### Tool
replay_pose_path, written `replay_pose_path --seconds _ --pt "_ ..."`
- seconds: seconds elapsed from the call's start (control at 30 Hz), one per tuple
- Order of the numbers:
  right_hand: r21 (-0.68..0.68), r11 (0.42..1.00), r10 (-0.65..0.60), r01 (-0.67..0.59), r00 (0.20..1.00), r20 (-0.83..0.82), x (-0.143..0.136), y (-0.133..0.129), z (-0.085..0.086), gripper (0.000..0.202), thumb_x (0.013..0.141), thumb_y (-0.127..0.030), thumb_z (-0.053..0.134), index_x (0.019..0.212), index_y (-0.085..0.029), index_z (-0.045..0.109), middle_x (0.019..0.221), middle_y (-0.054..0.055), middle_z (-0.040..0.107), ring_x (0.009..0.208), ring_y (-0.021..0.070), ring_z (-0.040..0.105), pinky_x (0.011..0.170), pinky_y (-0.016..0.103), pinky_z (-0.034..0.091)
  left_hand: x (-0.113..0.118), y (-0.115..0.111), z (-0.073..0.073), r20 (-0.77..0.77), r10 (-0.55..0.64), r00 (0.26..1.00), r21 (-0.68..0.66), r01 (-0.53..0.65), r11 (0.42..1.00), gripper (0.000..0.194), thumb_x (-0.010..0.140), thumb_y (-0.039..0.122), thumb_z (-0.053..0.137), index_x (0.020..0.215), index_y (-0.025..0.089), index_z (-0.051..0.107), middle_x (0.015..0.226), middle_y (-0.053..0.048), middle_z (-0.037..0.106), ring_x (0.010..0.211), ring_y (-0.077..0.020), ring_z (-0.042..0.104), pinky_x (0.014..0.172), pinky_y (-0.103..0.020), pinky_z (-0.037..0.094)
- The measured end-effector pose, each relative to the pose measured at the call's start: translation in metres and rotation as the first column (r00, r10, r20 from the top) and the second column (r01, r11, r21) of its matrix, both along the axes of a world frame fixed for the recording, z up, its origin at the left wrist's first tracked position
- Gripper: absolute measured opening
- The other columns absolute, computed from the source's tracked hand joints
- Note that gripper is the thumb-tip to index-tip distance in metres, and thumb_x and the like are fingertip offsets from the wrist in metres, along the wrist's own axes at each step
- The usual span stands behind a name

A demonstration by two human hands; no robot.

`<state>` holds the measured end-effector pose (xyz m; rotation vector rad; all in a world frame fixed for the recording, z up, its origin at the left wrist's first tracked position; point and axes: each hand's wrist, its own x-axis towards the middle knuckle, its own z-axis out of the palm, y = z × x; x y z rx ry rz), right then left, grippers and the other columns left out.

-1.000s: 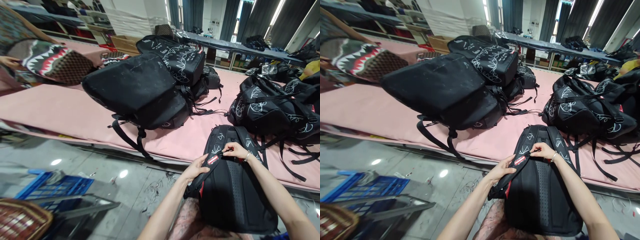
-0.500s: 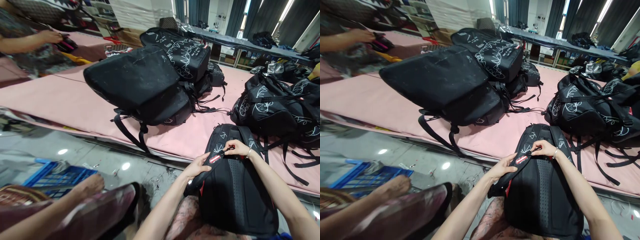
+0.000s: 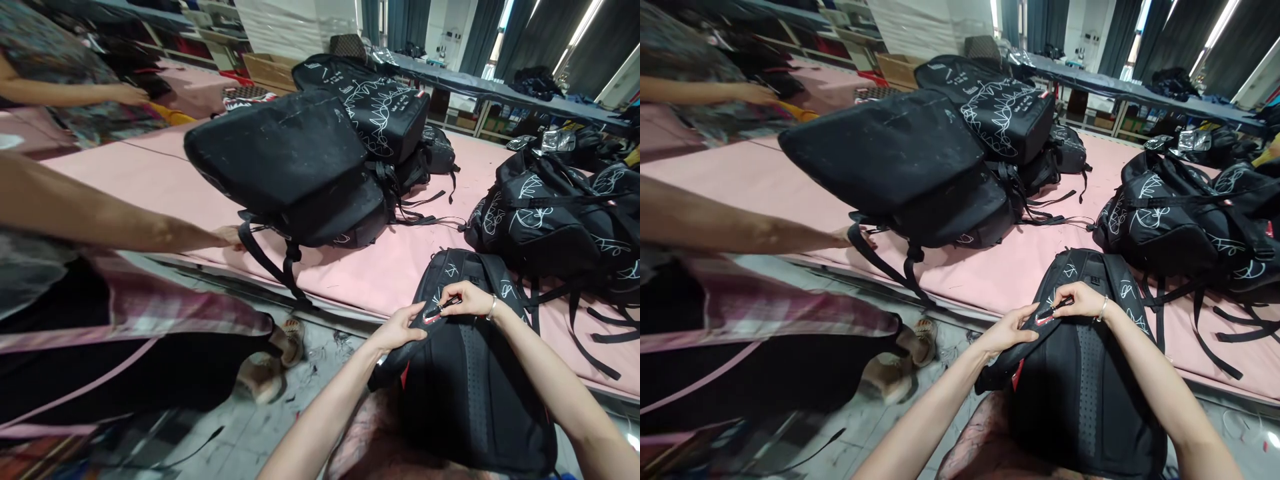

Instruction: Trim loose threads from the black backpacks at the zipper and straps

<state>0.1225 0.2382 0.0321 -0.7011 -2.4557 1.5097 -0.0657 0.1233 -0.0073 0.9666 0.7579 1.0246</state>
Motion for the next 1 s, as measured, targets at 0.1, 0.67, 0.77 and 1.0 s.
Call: replay_pose_path --seconds 0.1,0.67,0.77,1.0 --pt "0.045 0.999 0.008 -0.008 1.000 -0.014 -0.005 -0.005 0.001 0.024 0.069 -0.039 0.070 0.078 -0.017 0.067 0.075 0.002 0.066 0.068 0.0151 0.059 0.064 0.025 0.045 0.001 0.000 0.001 -0.009 -0.001 1.000 -0.003 0.001 1.000 0.060 0.057 0.014 0.073 0.115 0.018 0.058 0.117 -0.006 0.059 0.112 -0.0252 0.050 0.099 -0.036 0.031" --pt "0.410 0.827 -0.276 0.386 0.912 -0.302 0.037 -0.001 -0.026 0.016 0.081 -0.035 0.062 0.090 -0.023 0.066 0.087 0.006 0.060 0.087 0.0218 0.054 0.079 0.039 0.043 -0.007 -0.003 -0.008 0.341 0.008 0.940 -0.182 0.058 0.982 0.060 0.062 0.011 0.070 0.119 0.016 0.053 0.116 -0.008 0.060 0.097 -0.0172 0.059 0.084 -0.025 0.043" --pt "0.437 0.830 -0.228 0.347 0.925 -0.303 0.033 0.002 -0.026 0.015 0.081 -0.034 0.062 0.090 -0.023 0.065 0.086 0.006 0.060 0.088 0.0220 0.054 0.079 0.039 0.043 -0.006 -0.003 -0.008 0.343 0.002 0.939 -0.186 0.065 0.980 0.060 0.062 0.011 0.070 0.119 0.015 0.053 0.112 -0.008 0.062 0.092 -0.0164 0.060 0.081 -0.025 0.044" --pt "0.465 0.838 -0.159 0.284 0.944 -0.290 0.029 0.005 -0.026 0.019 0.082 -0.038 0.060 0.090 -0.022 0.065 0.086 0.007 0.060 0.086 0.0216 0.056 0.076 0.037 0.046 -0.006 -0.004 -0.005 0.356 -0.004 0.935 -0.190 0.076 0.979 0.061 0.060 0.011 0.071 0.118 0.015 0.054 0.113 -0.008 0.061 0.090 -0.0162 0.060 0.078 -0.023 0.046"
